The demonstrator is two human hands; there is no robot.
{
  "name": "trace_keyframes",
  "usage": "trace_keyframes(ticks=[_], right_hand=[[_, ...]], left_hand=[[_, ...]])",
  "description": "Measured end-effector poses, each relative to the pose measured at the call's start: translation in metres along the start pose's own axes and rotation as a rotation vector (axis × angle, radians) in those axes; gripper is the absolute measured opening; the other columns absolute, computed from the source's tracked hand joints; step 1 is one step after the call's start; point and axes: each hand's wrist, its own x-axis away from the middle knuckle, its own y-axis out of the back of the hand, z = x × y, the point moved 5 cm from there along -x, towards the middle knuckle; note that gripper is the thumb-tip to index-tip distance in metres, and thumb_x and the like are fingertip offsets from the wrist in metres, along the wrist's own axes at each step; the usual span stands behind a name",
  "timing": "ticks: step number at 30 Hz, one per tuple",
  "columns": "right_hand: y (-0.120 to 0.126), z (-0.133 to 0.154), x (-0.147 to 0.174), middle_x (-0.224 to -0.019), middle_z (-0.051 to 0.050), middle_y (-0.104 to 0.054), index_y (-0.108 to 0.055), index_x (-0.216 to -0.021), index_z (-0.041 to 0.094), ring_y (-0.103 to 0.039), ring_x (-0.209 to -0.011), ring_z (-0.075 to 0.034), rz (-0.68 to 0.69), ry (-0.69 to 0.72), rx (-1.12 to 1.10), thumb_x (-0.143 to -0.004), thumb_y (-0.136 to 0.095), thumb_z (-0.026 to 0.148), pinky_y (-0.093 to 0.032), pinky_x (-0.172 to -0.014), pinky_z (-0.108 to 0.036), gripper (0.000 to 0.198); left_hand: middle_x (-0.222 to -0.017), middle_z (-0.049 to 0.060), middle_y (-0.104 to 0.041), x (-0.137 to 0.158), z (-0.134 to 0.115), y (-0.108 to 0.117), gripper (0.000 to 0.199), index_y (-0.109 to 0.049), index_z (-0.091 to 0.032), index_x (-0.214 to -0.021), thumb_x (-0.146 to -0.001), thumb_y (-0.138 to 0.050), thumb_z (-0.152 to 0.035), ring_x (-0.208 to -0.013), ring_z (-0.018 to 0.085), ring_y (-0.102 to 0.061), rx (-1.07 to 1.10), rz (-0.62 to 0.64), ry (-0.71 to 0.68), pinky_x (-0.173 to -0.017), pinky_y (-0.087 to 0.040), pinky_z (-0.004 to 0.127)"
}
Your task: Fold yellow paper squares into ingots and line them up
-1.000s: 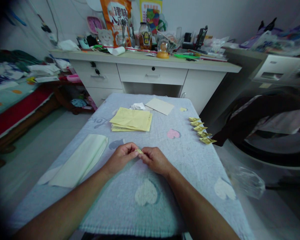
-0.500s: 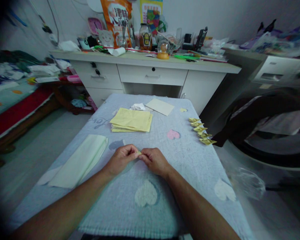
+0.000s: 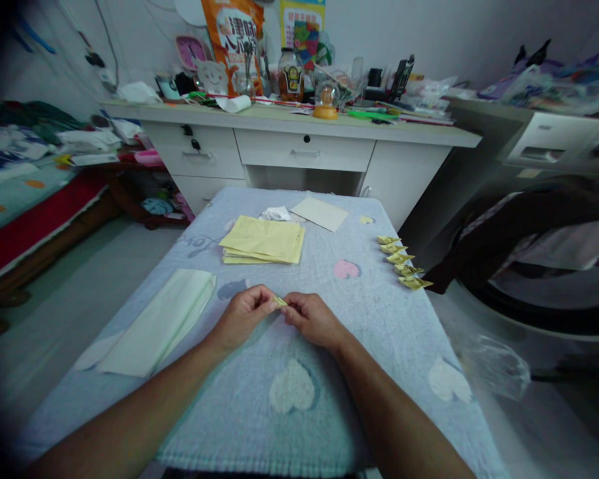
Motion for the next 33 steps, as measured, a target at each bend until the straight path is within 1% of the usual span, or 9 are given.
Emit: trace_keyframes(ticks=[4,6,9,12,16,18,20,26,33], right_hand=[[0.003,-0.003,0.0,-0.061,0.002,-0.055,-0.06,-0.075,0.017,-0.051,-0.058,-0.011,-0.045,-0.019,0.064,-0.092,-0.048,0.027,-0.036,-0.058,-0.022,0.024],[0.005,-0.004,-0.001,-0.062,0.002,-0.056,-0.062,-0.077,0.017,-0.052,-0.059,-0.011,-0.062,-0.015,0.1,-0.092,-0.048,0.025,-0.037,-0.059,-0.023,0.022],[0.008,-0.001,-0.002,-0.072,-0.002,-0.062,-0.067,-0.085,0.018,-0.056,-0.069,-0.014,-0.087,0.057,0.16,-0.093,-0.05,0.024,-0.039,-0.066,-0.025,0.02],[0.01,0.002,-0.002,-0.079,-0.005,-0.063,-0.071,-0.089,0.019,-0.056,-0.078,-0.016,-0.096,0.139,0.246,-0.093,-0.052,0.026,-0.04,-0.072,-0.027,0.02],[0.007,0.0,-0.002,-0.082,-0.005,-0.06,-0.07,-0.097,0.019,-0.054,-0.081,-0.018,-0.109,0.146,0.354,-0.089,-0.057,0.02,-0.041,-0.075,-0.029,0.015],[0.006,-0.001,-0.001,-0.086,-0.005,-0.059,-0.064,-0.108,0.017,-0.054,-0.083,-0.018,-0.152,0.131,0.384,-0.084,-0.062,0.017,-0.042,-0.077,-0.03,0.024],[0.005,-0.001,-0.001,-0.088,-0.005,-0.058,-0.06,-0.112,0.015,-0.054,-0.084,-0.018,-0.201,0.123,0.381,-0.08,-0.065,0.015,-0.042,-0.078,-0.031,0.033],[0.001,-0.001,-0.002,-0.081,-0.002,-0.058,-0.061,-0.087,0.019,-0.054,-0.076,-0.015,-0.257,0.141,0.288,-0.082,-0.059,0.01,-0.042,-0.072,-0.027,0.009],[0.0,0.001,-0.004,-0.076,-0.002,-0.058,-0.06,-0.081,0.018,-0.052,-0.073,-0.014,-0.24,0.157,0.288,-0.083,-0.057,0.009,-0.039,-0.069,-0.026,0.01]], left_hand=[[-0.07,-0.002,-0.057,0.001,0.0,-0.001,0.021,-0.063,-0.015,-0.083,-0.083,-0.062,-0.036,-0.066,0.011,-0.051,-0.026,0.003,-0.008,-0.062,-0.04,0.022],[-0.077,0.0,-0.061,0.002,-0.002,0.002,0.02,-0.064,-0.016,-0.09,-0.081,-0.064,-0.034,-0.071,0.012,-0.055,-0.073,-0.019,-0.032,-0.065,-0.042,0.023],[-0.093,0.003,-0.063,0.001,-0.01,0.008,0.021,-0.065,-0.018,-0.097,-0.078,-0.067,-0.027,-0.081,0.014,-0.058,-0.187,-0.071,-0.109,-0.07,-0.044,0.024],[-0.087,0.002,-0.062,0.001,-0.014,0.011,0.009,-0.067,-0.018,-0.088,-0.082,-0.061,-0.022,-0.078,0.013,-0.058,-0.277,-0.062,-0.178,-0.068,-0.044,0.024],[-0.081,0.001,-0.061,-0.001,-0.014,0.01,0.009,-0.067,-0.018,-0.08,-0.083,-0.058,-0.017,-0.072,0.012,-0.056,-0.363,-0.055,-0.184,-0.064,-0.042,0.022],[-0.082,0.001,-0.061,-0.001,-0.013,0.009,0.009,-0.067,-0.018,-0.08,-0.083,-0.058,-0.016,-0.068,0.011,-0.055,-0.402,-0.051,-0.178,-0.063,-0.042,0.022],[-0.082,0.001,-0.061,0.0,-0.013,0.007,0.01,-0.067,-0.018,-0.079,-0.082,-0.057,-0.015,-0.067,0.011,-0.055,-0.438,-0.034,-0.174,-0.063,-0.042,0.022],[-0.084,0.001,-0.06,0.003,-0.012,0.002,0.008,-0.067,-0.017,-0.081,-0.082,-0.059,-0.018,-0.067,0.011,-0.057,-0.481,-0.005,-0.158,-0.062,-0.043,0.021],[-0.081,0.001,-0.06,0.001,-0.013,-0.001,0.01,-0.066,-0.018,-0.079,-0.083,-0.057,-0.016,-0.072,0.012,-0.057,-0.52,0.015,-0.203,-0.065,-0.042,0.023]])
